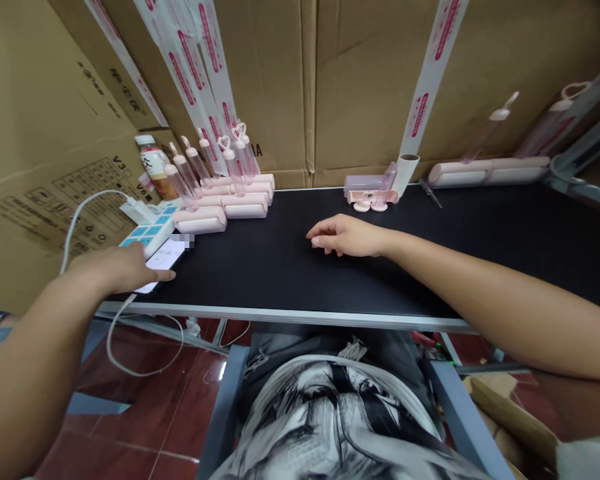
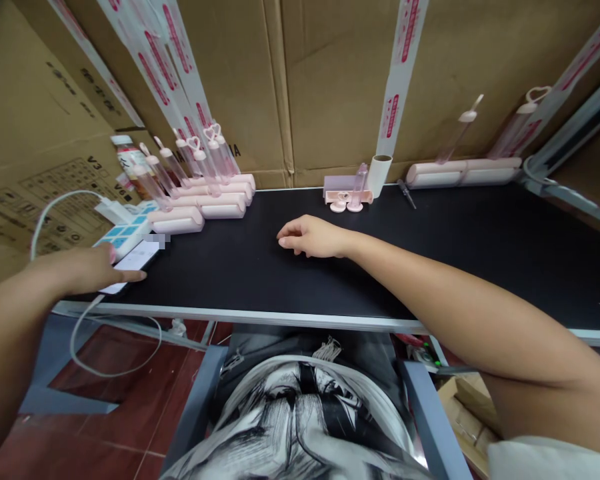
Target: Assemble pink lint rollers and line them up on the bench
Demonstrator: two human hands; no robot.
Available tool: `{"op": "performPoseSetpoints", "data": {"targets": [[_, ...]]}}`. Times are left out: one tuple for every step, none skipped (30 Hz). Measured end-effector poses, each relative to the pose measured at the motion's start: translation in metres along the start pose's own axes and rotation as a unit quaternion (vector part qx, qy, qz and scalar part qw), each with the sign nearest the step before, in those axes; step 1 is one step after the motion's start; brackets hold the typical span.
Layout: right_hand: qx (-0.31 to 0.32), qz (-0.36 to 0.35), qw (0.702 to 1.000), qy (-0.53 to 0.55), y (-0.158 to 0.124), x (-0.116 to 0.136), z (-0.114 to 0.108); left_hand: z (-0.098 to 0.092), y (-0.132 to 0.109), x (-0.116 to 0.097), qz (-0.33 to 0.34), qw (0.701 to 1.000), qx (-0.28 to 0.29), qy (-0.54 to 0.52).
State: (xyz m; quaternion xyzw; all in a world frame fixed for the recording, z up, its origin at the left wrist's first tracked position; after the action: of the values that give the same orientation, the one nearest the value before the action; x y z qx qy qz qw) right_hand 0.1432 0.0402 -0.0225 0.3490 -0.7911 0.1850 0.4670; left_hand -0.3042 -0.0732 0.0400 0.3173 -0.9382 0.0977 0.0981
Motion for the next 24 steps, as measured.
{"op": "performPoseSetpoints", "data": {"targets": [[0.000,0.001,1.000,0.001,0.000,0.000,0.000,0.007,-0.002,0.002,-0.002,0.999,0.017,0.030],[0.000,0.002,1.000,0.002,0.000,-0.001,0.000,0.014,-0.003,0.003,-0.006,0.998,0.032,0.053],[-0.001,0.002,1.000,0.002,0.000,-0.001,0.000,0.018,-0.004,0.004,-0.009,0.997,0.041,0.070],[-0.001,0.001,1.000,0.003,0.001,-0.002,-0.001,0.020,-0.005,0.005,-0.007,0.996,0.046,0.076],[-0.001,0.000,1.000,0.003,0.001,-0.002,-0.001,0.021,-0.005,0.005,-0.004,0.996,0.049,0.078],[0.000,0.000,1.000,0.004,0.001,-0.003,-0.001,0.022,-0.006,0.006,-0.003,0.996,0.050,0.080],[0.001,0.000,1.000,0.003,0.002,-0.003,0.000,0.022,-0.006,0.007,-0.004,0.995,0.051,0.083],[0.001,0.000,1.000,0.003,0.002,-0.004,0.000,0.022,-0.007,0.007,-0.004,0.995,0.052,0.086],[0.002,0.000,1.000,0.002,0.002,-0.004,0.000,0.021,-0.008,0.008,-0.007,0.995,0.051,0.091],[0.003,0.000,1.000,0.000,0.002,-0.005,0.000,0.022,-0.009,0.008,-0.008,0.994,0.051,0.094],[0.003,0.000,1.000,-0.001,0.002,-0.005,0.000,0.022,-0.009,0.009,-0.010,0.994,0.050,0.097],[0.003,-0.001,1.000,-0.002,0.002,-0.004,0.000,0.022,-0.010,0.009,-0.011,0.994,0.049,0.098],[0.003,-0.002,1.000,-0.002,0.002,-0.004,0.000,0.023,-0.009,0.010,-0.012,0.994,0.049,0.098],[0.004,-0.003,1.000,-0.002,0.002,-0.003,0.000,0.023,-0.008,0.011,-0.012,0.994,0.049,0.097],[0.004,-0.003,1.000,-0.001,0.002,-0.003,0.000,0.022,-0.008,0.012,-0.010,0.994,0.050,0.095],[0.005,-0.004,1.000,0.000,0.002,-0.002,0.000,0.021,-0.007,0.012,-0.008,0.994,0.054,0.095],[0.005,-0.004,1.000,0.001,0.002,-0.001,0.000,0.018,-0.007,0.012,-0.007,0.994,0.058,0.094],[0.005,-0.005,1.000,0.001,0.002,-0.001,0.000,0.012,-0.008,0.010,-0.009,0.994,0.059,0.091],[0.006,-0.006,1.000,0.001,0.002,0.000,0.000,0.004,-0.010,0.008,-0.019,0.995,0.051,0.086],[0.005,-0.007,1.000,0.000,0.002,0.000,0.000,-0.008,-0.012,0.003,-0.030,0.996,0.034,0.075],[0.004,-0.008,1.000,0.000,0.001,0.000,0.000,-0.022,-0.014,-0.004,-0.044,0.997,0.009,0.058],[0.003,-0.008,1.000,0.001,0.001,0.000,0.000,-0.038,-0.017,-0.012,-0.060,0.997,-0.032,0.037],[0.002,-0.008,1.000,0.002,0.001,0.000,0.000,-0.052,-0.019,-0.024,-0.057,0.996,-0.071,0.007],[0.001,-0.008,1.000,0.003,0.001,0.000,0.000,-0.063,-0.020,-0.036,-0.057,0.994,-0.094,-0.022]]}}
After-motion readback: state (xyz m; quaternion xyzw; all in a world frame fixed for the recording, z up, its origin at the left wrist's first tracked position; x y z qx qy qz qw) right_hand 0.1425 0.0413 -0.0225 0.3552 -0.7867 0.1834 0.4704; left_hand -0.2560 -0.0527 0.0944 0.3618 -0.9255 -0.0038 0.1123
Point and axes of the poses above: each hand's wrist, its own y-axis towards the middle knuckle, its own z-axis out of the palm, x = y × z, the point moved 8 cm from there along y, towards the middle knuckle, and after that the axes turned 9 degrees about -z, right-handed, at the moved point
